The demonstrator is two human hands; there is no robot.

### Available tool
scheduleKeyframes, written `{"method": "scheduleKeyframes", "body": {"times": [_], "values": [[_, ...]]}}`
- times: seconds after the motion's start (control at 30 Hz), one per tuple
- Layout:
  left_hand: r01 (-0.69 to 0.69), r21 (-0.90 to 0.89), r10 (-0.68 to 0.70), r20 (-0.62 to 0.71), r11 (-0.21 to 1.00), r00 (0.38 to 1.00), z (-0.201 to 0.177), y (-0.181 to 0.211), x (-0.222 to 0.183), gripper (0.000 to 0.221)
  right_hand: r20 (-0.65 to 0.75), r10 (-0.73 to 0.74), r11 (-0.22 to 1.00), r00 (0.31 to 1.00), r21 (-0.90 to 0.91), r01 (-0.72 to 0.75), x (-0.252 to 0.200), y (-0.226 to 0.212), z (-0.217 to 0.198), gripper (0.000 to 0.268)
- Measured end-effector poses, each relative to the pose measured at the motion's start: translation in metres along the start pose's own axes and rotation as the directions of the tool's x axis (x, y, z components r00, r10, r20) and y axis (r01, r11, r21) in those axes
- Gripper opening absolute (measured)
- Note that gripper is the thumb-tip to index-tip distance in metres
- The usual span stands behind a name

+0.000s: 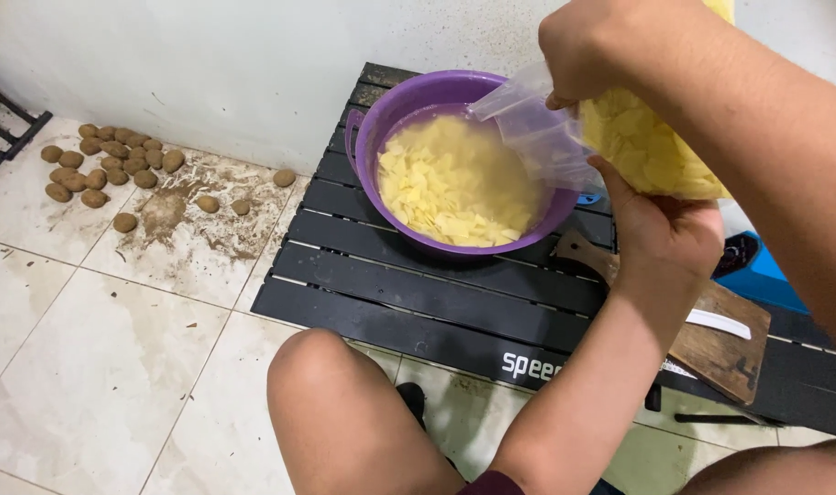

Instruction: The person scoops sliced dry fruits from a bowl into plastic bags using a spoon and then seals each bag with a heat sealer.

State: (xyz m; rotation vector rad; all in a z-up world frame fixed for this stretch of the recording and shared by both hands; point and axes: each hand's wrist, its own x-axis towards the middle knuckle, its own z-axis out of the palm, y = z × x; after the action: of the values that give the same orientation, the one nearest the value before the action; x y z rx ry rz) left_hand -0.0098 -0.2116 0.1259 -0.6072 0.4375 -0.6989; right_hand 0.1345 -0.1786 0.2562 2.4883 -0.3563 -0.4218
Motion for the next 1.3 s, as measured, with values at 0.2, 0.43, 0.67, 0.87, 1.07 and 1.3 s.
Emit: {"method": "scheduleKeyframes", "body": {"times": [0.2,0.43,0.67,0.87,1.07,1.3], "values": [[-0.007,0.079,0.007,0.01,0.997,1.0,-0.006,0.004,0.003,0.06,0.036,0.001,0.999,0.999,-0.044,0.0,-0.02,-0.003,-0.009,0.052],[0.012,0.073,-0.01,-0.025,0.997,1.0,-0.004,0.009,0.001,0.059,0.01,0.006,1.0,1.0,-0.022,-0.006,-0.021,0.006,0.0,0.05],[-0.058,0.31,0.069,-0.025,0.949,0.997,-0.003,0.011,0.001,0.064,-0.045,-0.04,0.999,0.998,-0.014,0.039,-0.026,0.01,0.002,0.046],[-0.069,0.401,0.104,-0.068,0.914,0.992,0.004,0.013,-0.009,0.067,-0.076,-0.044,0.999,0.996,-0.005,0.044,-0.041,0.01,-0.001,0.047],[-0.101,0.479,0.155,-0.075,0.872,0.985,0.005,0.016,-0.012,0.064,-0.112,-0.021,0.998,0.994,0.051,0.027,-0.046,0.022,0.006,0.052],[-0.087,0.576,0.205,-0.142,0.813,0.969,-0.011,0.029,-0.011,0.055,-0.1,0.044,0.953,0.994,0.303,-0.012,-0.079,0.038,0.023,0.053]]}}
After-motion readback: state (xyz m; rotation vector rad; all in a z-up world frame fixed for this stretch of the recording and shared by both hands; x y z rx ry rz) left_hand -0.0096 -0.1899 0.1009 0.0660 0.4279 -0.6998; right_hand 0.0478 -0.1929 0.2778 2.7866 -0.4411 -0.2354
